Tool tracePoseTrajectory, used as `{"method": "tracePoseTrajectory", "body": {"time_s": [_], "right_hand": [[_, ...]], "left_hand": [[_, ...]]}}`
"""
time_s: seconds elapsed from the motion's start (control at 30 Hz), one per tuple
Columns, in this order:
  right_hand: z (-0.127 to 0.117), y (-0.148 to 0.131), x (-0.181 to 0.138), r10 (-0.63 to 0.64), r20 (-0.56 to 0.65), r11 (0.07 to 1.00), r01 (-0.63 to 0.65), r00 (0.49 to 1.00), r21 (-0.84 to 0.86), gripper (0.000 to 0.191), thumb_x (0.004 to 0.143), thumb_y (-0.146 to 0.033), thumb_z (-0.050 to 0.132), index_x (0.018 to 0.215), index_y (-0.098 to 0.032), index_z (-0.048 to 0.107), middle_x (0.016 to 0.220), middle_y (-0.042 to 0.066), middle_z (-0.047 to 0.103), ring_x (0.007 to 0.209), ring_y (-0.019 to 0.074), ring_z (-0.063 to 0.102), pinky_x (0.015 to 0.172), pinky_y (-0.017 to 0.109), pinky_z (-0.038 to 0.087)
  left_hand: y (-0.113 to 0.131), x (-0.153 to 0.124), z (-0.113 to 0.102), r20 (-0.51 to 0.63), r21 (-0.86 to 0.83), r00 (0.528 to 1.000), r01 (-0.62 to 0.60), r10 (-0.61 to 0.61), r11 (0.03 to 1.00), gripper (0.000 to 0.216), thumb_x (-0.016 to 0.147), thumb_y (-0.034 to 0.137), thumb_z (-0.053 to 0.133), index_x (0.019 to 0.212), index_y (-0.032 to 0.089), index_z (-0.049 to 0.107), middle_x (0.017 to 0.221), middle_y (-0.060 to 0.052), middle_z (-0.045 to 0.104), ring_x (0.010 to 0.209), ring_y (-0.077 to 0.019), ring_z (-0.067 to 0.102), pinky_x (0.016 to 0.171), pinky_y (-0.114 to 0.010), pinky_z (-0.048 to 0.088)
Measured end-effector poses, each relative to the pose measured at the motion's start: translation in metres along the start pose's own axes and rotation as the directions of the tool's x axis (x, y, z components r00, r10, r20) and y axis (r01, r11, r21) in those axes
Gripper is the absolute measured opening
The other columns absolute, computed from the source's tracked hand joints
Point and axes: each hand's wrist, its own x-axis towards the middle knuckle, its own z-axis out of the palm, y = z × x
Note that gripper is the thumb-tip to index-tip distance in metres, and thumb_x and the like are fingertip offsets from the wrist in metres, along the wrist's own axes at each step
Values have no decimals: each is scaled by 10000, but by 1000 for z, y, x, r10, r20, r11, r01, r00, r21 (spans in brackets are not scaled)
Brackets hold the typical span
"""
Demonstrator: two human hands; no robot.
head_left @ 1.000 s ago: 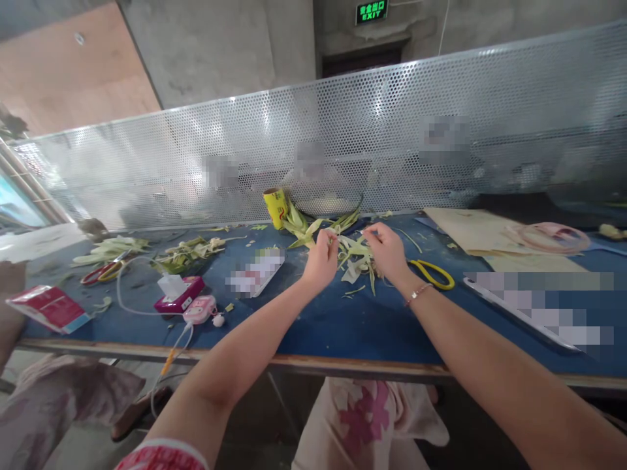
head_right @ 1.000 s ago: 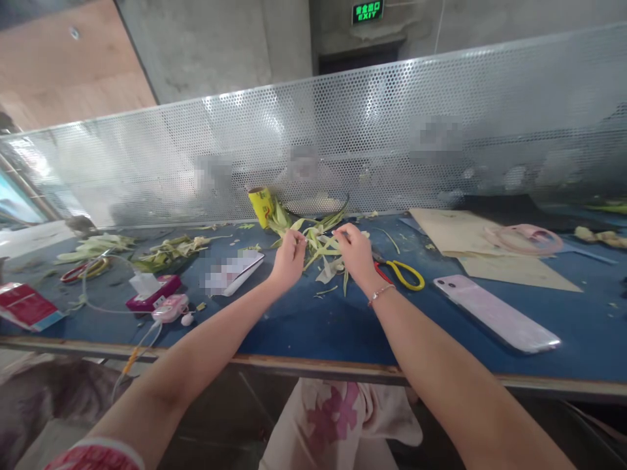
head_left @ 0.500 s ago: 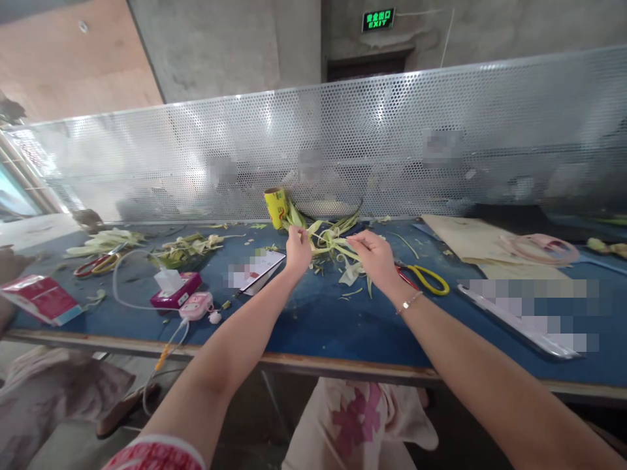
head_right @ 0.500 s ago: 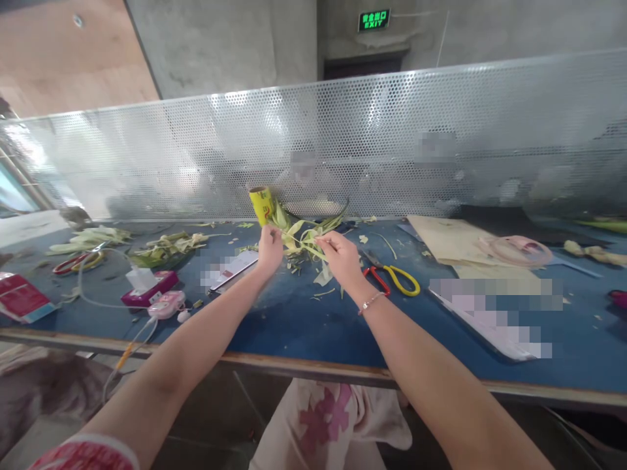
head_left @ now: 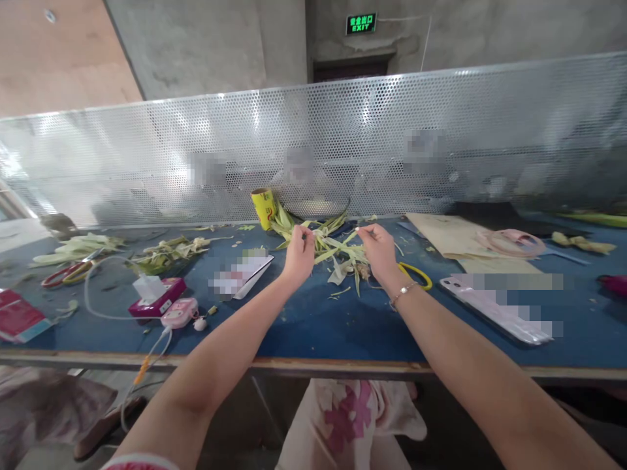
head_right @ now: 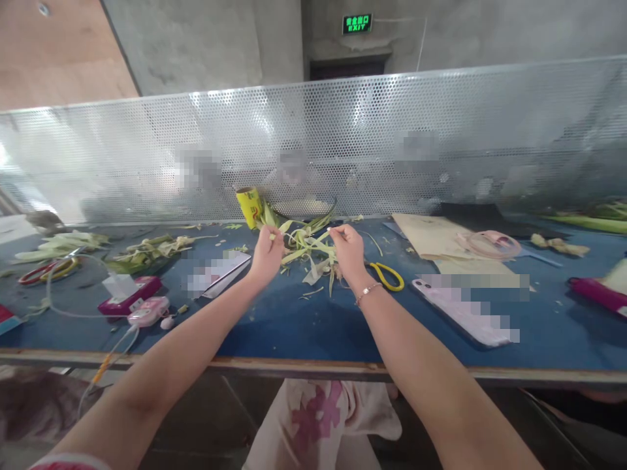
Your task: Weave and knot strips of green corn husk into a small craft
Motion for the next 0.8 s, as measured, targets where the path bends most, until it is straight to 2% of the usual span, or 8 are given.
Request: {"method": "tracePoseTrajectory", "body": {"time_s": [0.1,0.2,0.27,0.33,0.5,0.6,0.67,0.8], "right_hand": [[4,-4,-5,102,151,993,-109,983,36,332,753,-554,565,772,-223,555,481,-67,418,429,103,403,458,246,365],[11,2,-5,225,305,958,-268,926,107,462,742,-661,529,775,-204,586,522,-17,539,474,128,504,483,259,415],[14,10,-3,333,365,928,-371,870,38,522,732,-692,526,724,-177,615,553,37,610,475,135,538,480,262,424],[15,17,-1,378,399,920,-388,836,-57,549,744,-691,521,655,-162,641,560,56,633,453,120,530,478,255,422],[16,14,-5,306,513,938,-346,802,-18,546,790,-658,492,609,-174,668,649,70,686,573,139,589,598,273,470],[18,2,-13,263,525,935,-348,809,69,502,774,-645,533,618,-187,668,658,74,687,638,164,612,646,299,484],[19,-6,-17,272,508,907,-394,817,148,468,760,-627,566,636,-185,658,643,73,672,637,164,606,650,303,487],[22,-18,-25,259,554,840,-468,791,275,377,682,-547,682,685,-175,622,629,18,613,572,107,529,546,237,434]], "left_hand": [[-3,5,-7,-59,61,998,9,-5,998,59,882,223,424,836,224,387,515,78,321,461,-88,329,512,-236,246],[-3,5,-11,-79,114,997,-10,19,993,64,873,198,439,839,224,392,495,82,308,452,-92,329,522,-246,244],[-1,3,-11,-71,133,997,-33,43,991,71,869,190,452,843,223,395,492,84,313,444,-90,322,528,-249,244],[0,1,-10,-65,132,996,-46,54,990,79,868,194,463,843,223,394,494,85,319,438,-87,320,528,-250,244],[5,-2,-9,-51,129,998,-39,46,991,83,872,199,462,849,227,388,475,88,324,422,-89,324,515,-249,242],[7,-3,-9,-36,126,998,-44,49,991,80,873,197,454,843,227,386,478,84,347,423,-87,337,515,-246,257],[6,-5,-7,-26,125,998,-52,56,991,81,874,200,452,838,226,385,481,84,355,424,-86,345,516,-244,265],[1,-8,-3,27,120,997,-69,66,990,61,878,219,443,856,226,386,479,87,381,425,-88,369,513,-236,280]]}}
